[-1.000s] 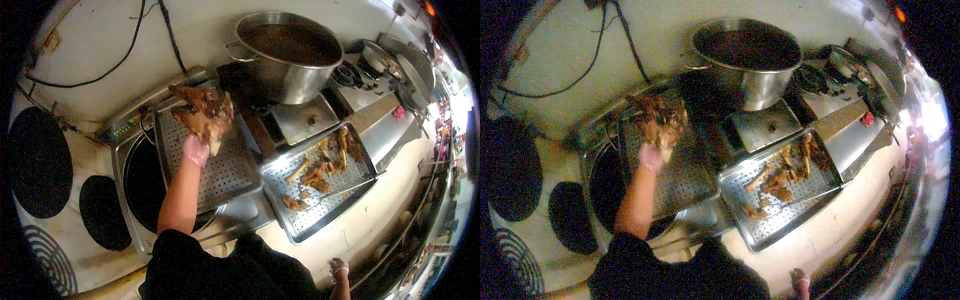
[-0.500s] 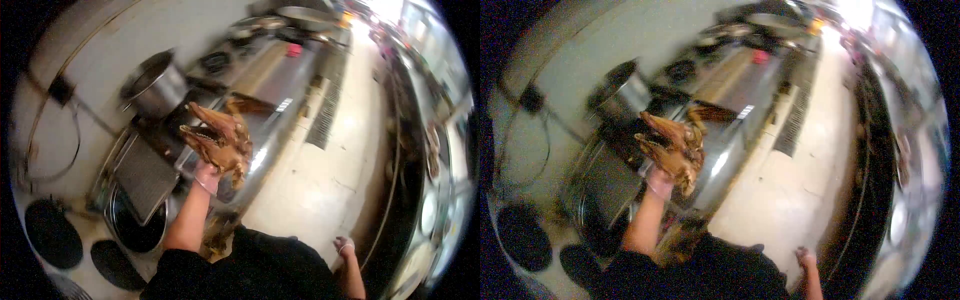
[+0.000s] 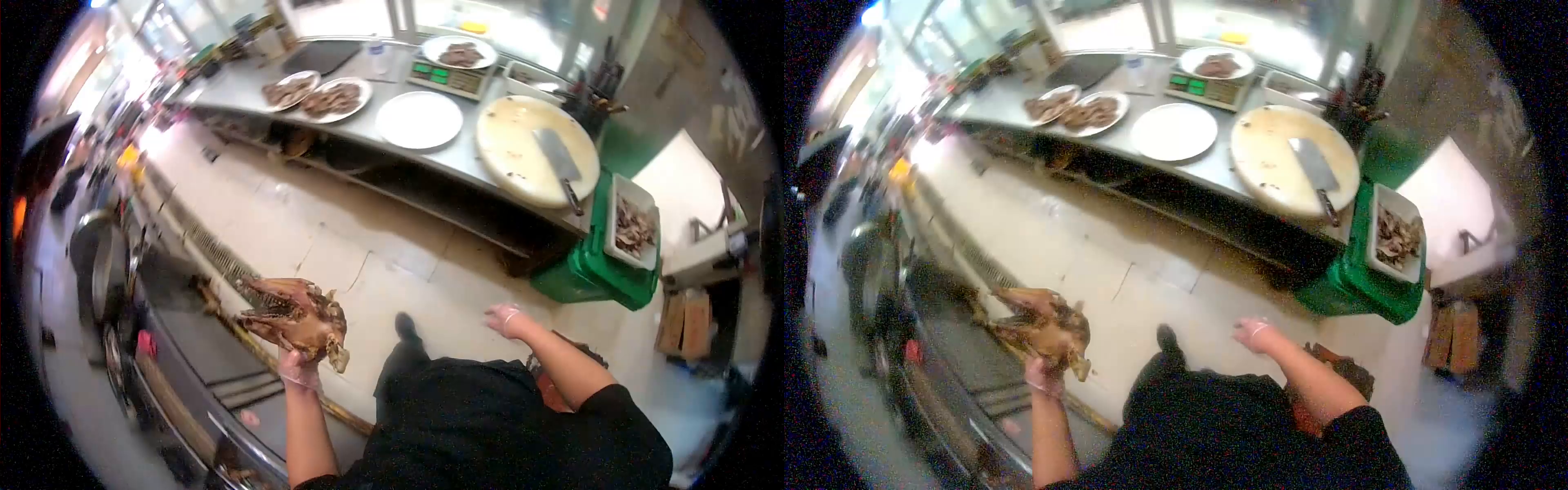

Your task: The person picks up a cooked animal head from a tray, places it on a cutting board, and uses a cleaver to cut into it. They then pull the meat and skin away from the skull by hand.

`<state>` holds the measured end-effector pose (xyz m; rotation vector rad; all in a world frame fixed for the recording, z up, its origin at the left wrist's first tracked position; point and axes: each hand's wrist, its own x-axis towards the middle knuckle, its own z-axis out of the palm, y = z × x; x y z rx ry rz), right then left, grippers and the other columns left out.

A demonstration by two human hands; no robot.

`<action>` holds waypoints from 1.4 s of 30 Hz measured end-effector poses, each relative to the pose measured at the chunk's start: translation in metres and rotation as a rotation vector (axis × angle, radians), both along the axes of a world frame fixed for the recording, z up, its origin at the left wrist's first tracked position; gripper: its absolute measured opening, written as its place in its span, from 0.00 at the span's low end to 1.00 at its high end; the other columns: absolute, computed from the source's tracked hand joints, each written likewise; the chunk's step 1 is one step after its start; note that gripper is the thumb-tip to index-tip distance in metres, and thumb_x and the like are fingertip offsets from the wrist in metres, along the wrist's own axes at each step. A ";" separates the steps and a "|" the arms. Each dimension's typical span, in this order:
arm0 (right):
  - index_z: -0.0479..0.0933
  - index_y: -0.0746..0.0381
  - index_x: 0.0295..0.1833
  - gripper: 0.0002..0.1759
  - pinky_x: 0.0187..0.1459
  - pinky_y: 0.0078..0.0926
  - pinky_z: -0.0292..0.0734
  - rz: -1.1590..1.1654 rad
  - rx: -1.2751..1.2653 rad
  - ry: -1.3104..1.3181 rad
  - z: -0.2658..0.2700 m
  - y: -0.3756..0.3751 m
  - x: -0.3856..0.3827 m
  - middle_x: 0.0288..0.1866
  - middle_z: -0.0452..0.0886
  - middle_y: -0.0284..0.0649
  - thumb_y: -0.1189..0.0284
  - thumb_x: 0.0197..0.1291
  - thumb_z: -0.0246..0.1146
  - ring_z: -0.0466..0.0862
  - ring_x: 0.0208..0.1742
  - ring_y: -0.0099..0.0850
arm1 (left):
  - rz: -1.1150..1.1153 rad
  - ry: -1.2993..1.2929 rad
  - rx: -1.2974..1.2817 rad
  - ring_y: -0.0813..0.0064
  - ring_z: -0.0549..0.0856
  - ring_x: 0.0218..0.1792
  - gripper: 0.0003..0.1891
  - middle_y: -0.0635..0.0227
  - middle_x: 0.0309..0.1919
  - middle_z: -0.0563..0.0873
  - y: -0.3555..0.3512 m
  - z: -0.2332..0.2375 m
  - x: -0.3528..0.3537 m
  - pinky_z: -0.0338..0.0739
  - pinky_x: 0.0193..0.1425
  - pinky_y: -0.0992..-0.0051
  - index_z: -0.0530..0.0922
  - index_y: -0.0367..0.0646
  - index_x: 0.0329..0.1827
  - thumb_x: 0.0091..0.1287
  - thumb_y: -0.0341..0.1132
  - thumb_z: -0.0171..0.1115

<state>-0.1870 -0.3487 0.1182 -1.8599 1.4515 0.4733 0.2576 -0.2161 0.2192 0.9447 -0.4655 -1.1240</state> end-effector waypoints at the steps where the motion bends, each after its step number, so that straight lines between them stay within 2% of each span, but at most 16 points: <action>1: 0.73 0.52 0.67 0.31 0.66 0.41 0.69 -0.019 0.007 0.026 0.000 -0.005 0.000 0.61 0.80 0.47 0.46 0.64 0.57 0.77 0.64 0.46 | -0.040 0.002 0.005 0.53 0.81 0.56 0.43 0.54 0.59 0.77 -0.030 -0.002 0.004 0.81 0.57 0.55 0.66 0.39 0.68 0.51 0.47 0.73; 3: 0.74 0.54 0.66 0.29 0.66 0.41 0.69 -0.195 0.051 -0.046 0.012 -0.021 -0.010 0.61 0.79 0.50 0.50 0.64 0.58 0.76 0.64 0.48 | -0.164 -0.042 0.037 0.55 0.81 0.56 0.42 0.55 0.59 0.78 -0.095 -0.014 0.011 0.81 0.56 0.55 0.65 0.39 0.68 0.51 0.46 0.73; 4: 0.75 0.56 0.64 0.27 0.65 0.42 0.70 -0.344 0.085 -0.129 0.013 -0.036 -0.017 0.61 0.78 0.53 0.53 0.65 0.59 0.76 0.63 0.49 | -0.245 0.067 0.061 0.55 0.77 0.63 0.48 0.61 0.65 0.71 -0.144 -0.022 0.011 0.79 0.63 0.55 0.57 0.43 0.75 0.48 0.34 0.70; 7: 0.75 0.56 0.64 0.27 0.64 0.42 0.71 -0.572 -0.048 -0.043 0.019 -0.053 -0.025 0.61 0.78 0.55 0.54 0.64 0.61 0.76 0.63 0.50 | -0.281 -0.048 0.213 0.57 0.77 0.61 0.44 0.61 0.64 0.72 -0.249 -0.029 0.010 0.79 0.61 0.59 0.57 0.43 0.75 0.50 0.27 0.63; 8: 0.75 0.56 0.64 0.27 0.64 0.42 0.71 -0.612 -0.055 -0.041 0.021 -0.064 -0.023 0.61 0.78 0.55 0.54 0.64 0.61 0.76 0.63 0.50 | -0.361 -0.207 0.073 0.60 0.78 0.60 0.44 0.61 0.63 0.73 -0.285 -0.074 0.024 0.79 0.59 0.65 0.57 0.43 0.75 0.49 0.22 0.58; 11: 0.76 0.58 0.63 0.28 0.62 0.42 0.72 -0.763 -0.267 -0.049 0.039 -0.088 -0.028 0.59 0.78 0.56 0.55 0.61 0.63 0.78 0.61 0.50 | -0.501 -0.312 0.190 0.62 0.78 0.59 0.44 0.62 0.62 0.74 -0.384 -0.006 -0.032 0.76 0.61 0.67 0.58 0.41 0.74 0.46 0.19 0.57; 13: 0.74 0.60 0.64 0.29 0.61 0.42 0.73 -0.753 -0.288 -0.011 0.081 -0.135 -0.026 0.58 0.78 0.56 0.58 0.60 0.65 0.79 0.58 0.49 | -0.583 -0.602 0.030 0.66 0.80 0.57 0.30 0.61 0.59 0.78 -0.450 -0.002 -0.069 0.78 0.58 0.70 0.60 0.46 0.73 0.68 0.30 0.60; 15: 0.74 0.61 0.64 0.29 0.62 0.41 0.73 -0.855 -0.391 -0.049 0.092 -0.165 -0.036 0.58 0.78 0.55 0.59 0.59 0.65 0.78 0.59 0.49 | -0.748 -0.613 0.032 0.64 0.79 0.58 0.44 0.62 0.60 0.76 -0.507 0.034 -0.119 0.71 0.65 0.68 0.62 0.38 0.71 0.43 0.23 0.63; 17: 0.73 0.62 0.64 0.30 0.62 0.41 0.72 -0.936 -0.499 -0.077 0.089 -0.186 -0.054 0.59 0.77 0.54 0.60 0.59 0.66 0.78 0.59 0.48 | -0.877 -0.826 -0.119 0.65 0.79 0.58 0.42 0.60 0.56 0.78 -0.563 0.017 -0.157 0.71 0.65 0.70 0.63 0.37 0.69 0.44 0.26 0.65; 21: 0.73 0.61 0.64 0.30 0.64 0.40 0.70 -0.875 -0.761 0.122 0.089 -0.233 -0.102 0.62 0.75 0.49 0.62 0.57 0.66 0.74 0.63 0.46 | -0.993 -1.183 -0.009 0.62 0.83 0.50 0.42 0.56 0.51 0.82 -0.608 0.048 -0.260 0.78 0.58 0.68 0.65 0.35 0.65 0.43 0.30 0.74; 26: 0.71 0.57 0.67 0.28 0.64 0.39 0.71 -0.835 -0.450 0.173 0.063 -0.281 -0.156 0.63 0.74 0.48 0.69 0.58 0.57 0.74 0.64 0.45 | -1.187 -1.422 -0.018 0.52 0.84 0.53 0.44 0.47 0.51 0.83 -0.651 0.047 -0.336 0.78 0.58 0.66 0.64 0.36 0.66 0.44 0.37 0.75; 29: 0.69 0.54 0.69 0.30 0.62 0.38 0.72 -0.861 -0.400 0.121 0.046 -0.286 -0.176 0.64 0.75 0.49 0.71 0.58 0.56 0.76 0.63 0.46 | -1.305 -1.838 -0.104 0.49 0.83 0.53 0.39 0.48 0.54 0.81 -0.653 0.088 -0.383 0.78 0.57 0.62 0.66 0.40 0.64 0.50 0.40 0.73; 34: 0.69 0.55 0.70 0.31 0.58 0.39 0.75 -1.145 -0.126 0.152 0.112 -0.295 -0.178 0.59 0.80 0.50 0.72 0.57 0.57 0.80 0.56 0.50 | -1.539 -2.335 -0.693 0.53 0.84 0.49 0.29 0.49 0.63 0.71 -0.675 0.097 -0.442 0.80 0.53 0.62 0.66 0.41 0.67 0.61 0.33 0.60; 36: 0.71 0.57 0.68 0.30 0.55 0.40 0.77 -1.296 -0.387 -0.119 0.087 -0.271 -0.181 0.53 0.83 0.48 0.70 0.56 0.60 0.83 0.53 0.47 | -1.745 -2.548 -0.918 0.57 0.84 0.50 0.28 0.51 0.68 0.66 -0.677 0.114 -0.467 0.80 0.54 0.67 0.63 0.43 0.71 0.65 0.27 0.50; 39: 0.73 0.60 0.66 0.30 0.50 0.31 0.78 -1.407 -0.638 -0.344 0.074 -0.247 -0.157 0.47 0.85 0.46 0.67 0.56 0.64 0.85 0.47 0.35 | -1.613 -2.423 -1.370 0.55 0.82 0.51 0.30 0.51 0.69 0.65 -0.701 0.086 -0.477 0.80 0.56 0.65 0.61 0.43 0.73 0.65 0.27 0.52; 42: 0.77 0.65 0.56 0.21 0.38 0.23 0.75 -1.516 -0.640 -0.638 0.075 -0.248 -0.133 0.36 0.82 0.41 0.66 0.59 0.63 0.81 0.35 0.24 | -1.637 -2.268 -1.422 0.52 0.80 0.57 0.33 0.51 0.72 0.63 -0.722 0.072 -0.476 0.79 0.60 0.63 0.59 0.43 0.74 0.64 0.26 0.55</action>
